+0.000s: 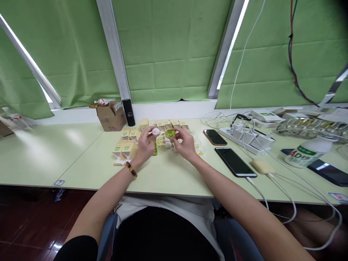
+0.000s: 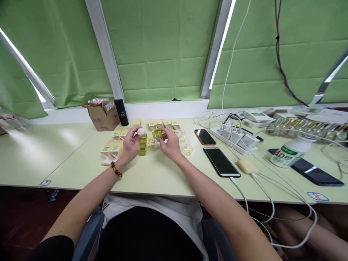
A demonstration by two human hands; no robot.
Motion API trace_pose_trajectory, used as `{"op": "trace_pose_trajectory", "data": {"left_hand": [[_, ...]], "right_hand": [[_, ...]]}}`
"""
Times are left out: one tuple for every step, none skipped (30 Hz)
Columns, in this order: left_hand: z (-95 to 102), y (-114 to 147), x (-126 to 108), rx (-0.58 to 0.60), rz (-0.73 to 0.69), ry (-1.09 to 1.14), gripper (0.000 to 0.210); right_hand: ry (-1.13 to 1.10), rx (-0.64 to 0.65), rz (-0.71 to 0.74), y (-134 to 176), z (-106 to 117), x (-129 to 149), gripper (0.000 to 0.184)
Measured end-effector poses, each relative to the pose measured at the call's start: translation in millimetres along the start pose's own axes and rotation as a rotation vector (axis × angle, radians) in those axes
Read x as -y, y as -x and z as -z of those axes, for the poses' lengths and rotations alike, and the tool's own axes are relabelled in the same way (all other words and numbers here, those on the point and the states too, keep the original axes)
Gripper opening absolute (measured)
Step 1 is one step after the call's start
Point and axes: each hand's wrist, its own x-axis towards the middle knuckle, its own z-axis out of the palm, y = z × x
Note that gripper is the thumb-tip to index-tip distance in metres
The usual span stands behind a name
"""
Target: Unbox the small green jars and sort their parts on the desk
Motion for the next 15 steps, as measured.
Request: {"op": "trace_pose_trajectory", "data": {"left_hand": [[-0.1, -2.1, 1.7, -0.015, 0.083, 0.112, 0.041], [-0.1, -4.2, 3.7, -0.017, 0.156, 0.227, 0.046], [-0.1, -6.0, 5.9, -0.008, 0.219, 0.336, 0.050], [0.1, -7.6, 8.0, 0.007, 0.272, 0.432, 0.053], [0.5, -8.9, 9.7, 0.023, 0.316, 0.513, 0.053], [1.0, -9.9, 10.9, 0.036, 0.352, 0.575, 0.052], [1.7, -10.6, 11.5, 0.045, 0.378, 0.617, 0.048], [2.5, -11.2, 11.7, 0.049, 0.397, 0.642, 0.045], [3.3, -11.5, 11.5, 0.050, 0.410, 0.654, 0.041], [4.1, -11.8, 11.1, 0.050, 0.418, 0.660, 0.038], [4.8, -12.0, 10.7, 0.050, 0.423, 0.663, 0.036], [5.4, -12.1, 10.4, 0.052, 0.429, 0.666, 0.035], [5.9, -12.2, 10.4, 0.055, 0.434, 0.671, 0.034], [6.2, -12.1, 10.7, 0.057, 0.437, 0.681, 0.034], [6.2, -12.1, 11.4, 0.058, 0.439, 0.694, 0.035]], "right_hand": [[-0.004, -0.024, -0.029, -0.7, 1.2, -0.9, 0.039], [-0.009, -0.044, -0.053, -1.0, 2.0, -0.9, 0.040], [-0.014, -0.058, -0.071, -1.0, 2.2, -0.3, 0.041], [-0.019, -0.068, -0.082, -0.7, 2.1, 0.8, 0.041], [-0.022, -0.074, -0.087, -0.2, 1.7, 2.4, 0.042], [-0.025, -0.076, -0.088, 0.4, 1.2, 4.1, 0.043], [-0.026, -0.077, -0.087, 1.0, 0.6, 5.8, 0.043], [-0.028, -0.077, -0.086, 1.6, 0.2, 7.4, 0.043], [-0.029, -0.078, -0.083, 2.1, -0.2, 8.7, 0.042], [-0.030, -0.080, -0.081, 2.5, -0.5, 9.7, 0.042], [-0.031, -0.084, -0.080, 2.7, -0.6, 10.3, 0.042], [-0.031, -0.090, -0.079, 2.8, -0.6, 10.7, 0.041], [-0.032, -0.098, -0.079, 2.7, -0.6, 10.9, 0.041], [-0.034, -0.107, -0.081, 2.5, -0.4, 10.9, 0.041], [-0.038, -0.117, -0.085, 2.2, -0.1, 10.8, 0.041]]}}
